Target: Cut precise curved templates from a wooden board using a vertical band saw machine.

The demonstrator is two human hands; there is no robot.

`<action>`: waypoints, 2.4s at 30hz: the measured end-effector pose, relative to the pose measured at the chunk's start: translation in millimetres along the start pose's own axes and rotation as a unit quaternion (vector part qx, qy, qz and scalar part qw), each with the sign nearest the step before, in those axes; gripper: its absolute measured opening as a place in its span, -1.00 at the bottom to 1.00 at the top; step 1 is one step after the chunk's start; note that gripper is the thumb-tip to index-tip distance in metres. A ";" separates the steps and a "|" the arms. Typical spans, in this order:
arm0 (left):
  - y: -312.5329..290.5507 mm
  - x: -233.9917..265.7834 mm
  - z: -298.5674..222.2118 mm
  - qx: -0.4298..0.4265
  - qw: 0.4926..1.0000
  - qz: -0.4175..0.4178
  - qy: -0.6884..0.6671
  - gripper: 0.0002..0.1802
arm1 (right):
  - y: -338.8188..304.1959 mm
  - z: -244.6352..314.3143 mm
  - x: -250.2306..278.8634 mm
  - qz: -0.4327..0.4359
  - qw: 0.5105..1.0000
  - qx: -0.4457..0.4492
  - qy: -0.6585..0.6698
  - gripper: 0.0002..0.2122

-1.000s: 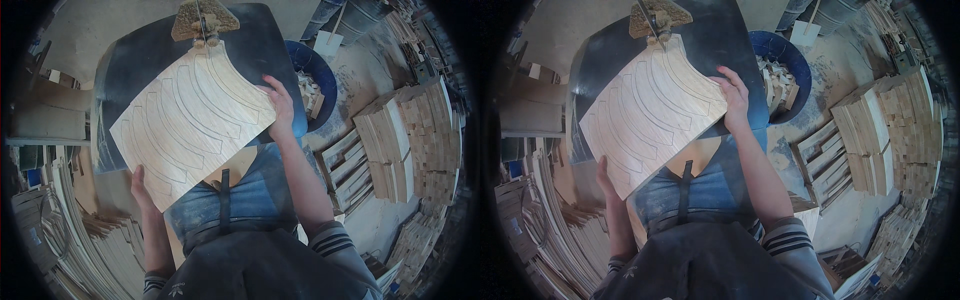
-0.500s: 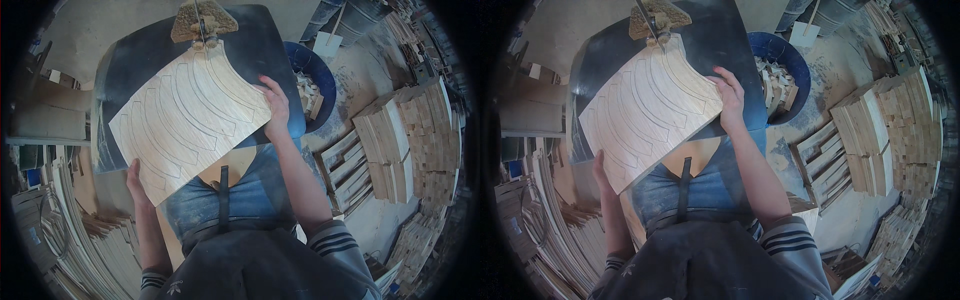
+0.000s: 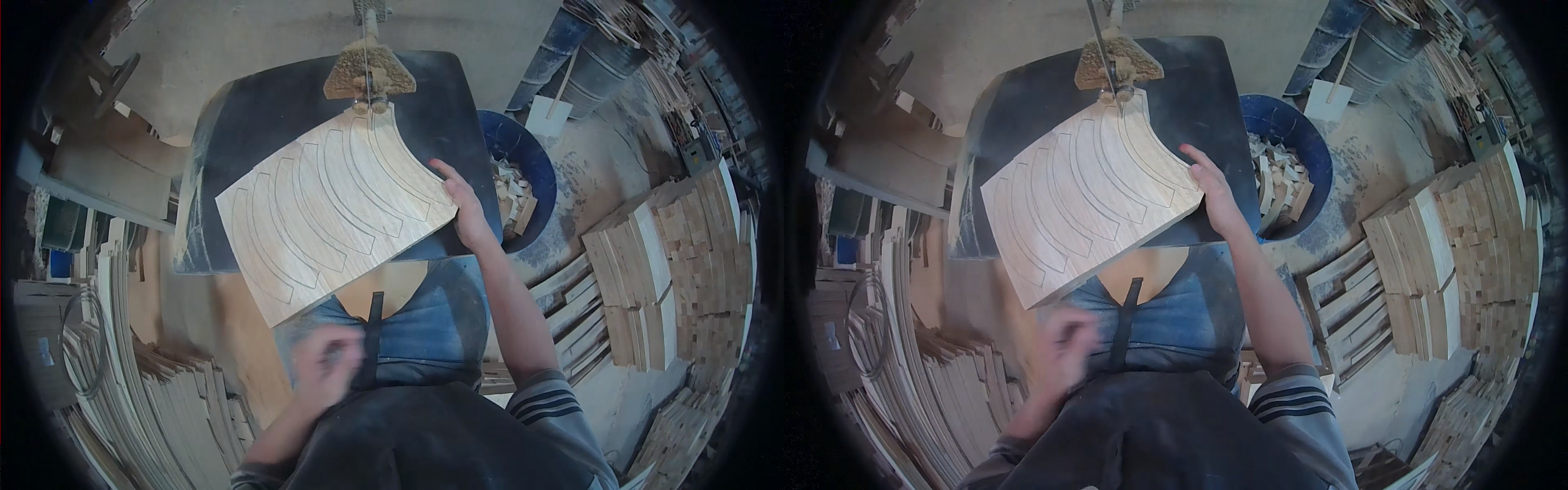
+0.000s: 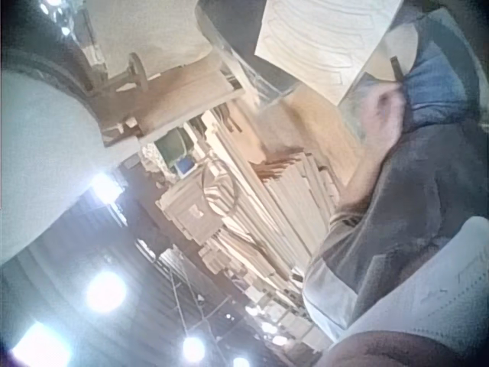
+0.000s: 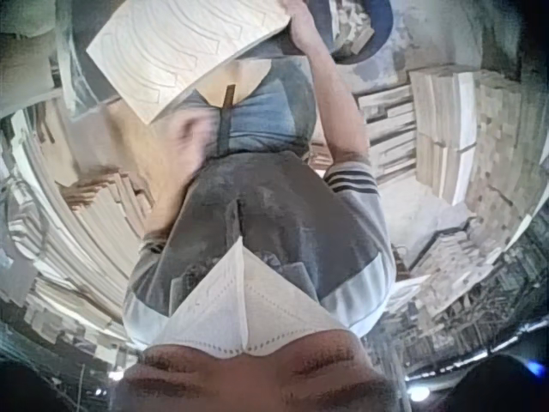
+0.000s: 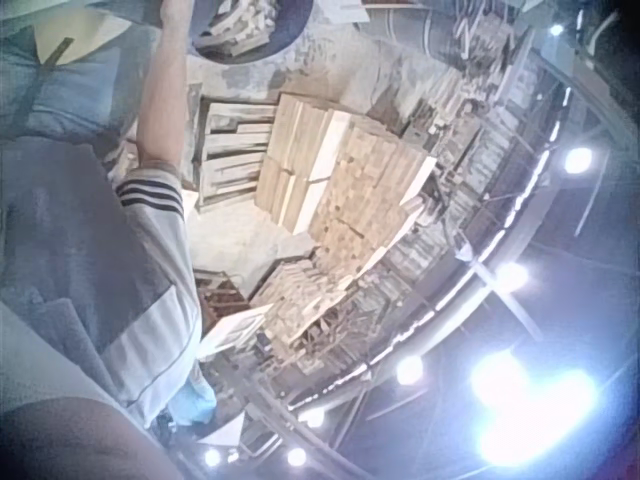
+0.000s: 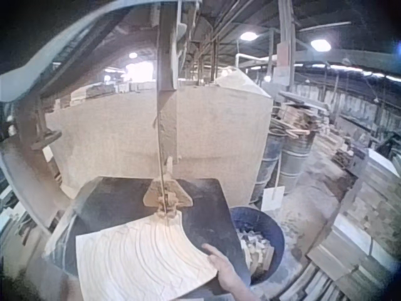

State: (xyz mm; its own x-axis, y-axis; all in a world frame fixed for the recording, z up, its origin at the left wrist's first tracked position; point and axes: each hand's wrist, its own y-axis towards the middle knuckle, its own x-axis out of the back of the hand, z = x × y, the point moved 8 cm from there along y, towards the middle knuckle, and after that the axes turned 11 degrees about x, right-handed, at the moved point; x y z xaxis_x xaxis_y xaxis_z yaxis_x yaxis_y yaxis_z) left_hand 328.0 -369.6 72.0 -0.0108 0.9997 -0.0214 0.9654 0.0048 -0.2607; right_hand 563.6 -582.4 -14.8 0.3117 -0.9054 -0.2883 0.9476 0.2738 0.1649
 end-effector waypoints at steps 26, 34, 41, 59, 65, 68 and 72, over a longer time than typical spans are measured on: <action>115.1 -70.1 89.1 0.191 0.849 -0.188 -0.455 -0.26 | 74.5 -19.1 -33.2 0.144 0.981 -0.124 0.050 0.01; 120.9 -65.1 73.5 0.156 0.849 -0.190 -0.469 -0.28 | 75.4 -19.3 -30.6 0.127 0.984 -0.126 -0.015 -0.03; 122.3 -57.8 77.3 0.172 0.856 -0.193 -0.447 -0.33 | 73.9 -17.1 -32.9 0.109 0.988 -0.112 0.012 -0.01; 132.6 -43.1 69.7 0.152 0.866 -0.177 -0.442 -0.43 | 74.8 -10.8 -39.2 0.081 0.991 -0.106 0.022 -0.03; 134.3 -37.7 68.1 0.163 0.863 -0.181 -0.444 -0.41 | 77.7 -12.0 -40.1 0.076 0.992 -0.096 0.029 -0.01; 136.1 -35.3 66.2 0.161 0.865 -0.176 -0.442 -0.39 | 78.4 -12.3 -40.2 0.071 0.992 -0.093 0.035 0.00; 137.9 -32.4 63.0 0.170 0.866 -0.174 -0.437 -0.37 | 80.2 -14.6 -38.6 0.066 0.993 -0.098 0.025 0.00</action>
State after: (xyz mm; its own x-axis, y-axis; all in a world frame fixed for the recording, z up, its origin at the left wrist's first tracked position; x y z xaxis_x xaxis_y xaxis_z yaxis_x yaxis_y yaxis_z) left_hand 445.1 -402.9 -24.0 -0.6221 0.5393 -0.5677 0.7332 0.1469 -0.6640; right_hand 628.6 -520.8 -4.2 0.4320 -0.8419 -0.3234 0.8925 0.4507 0.0189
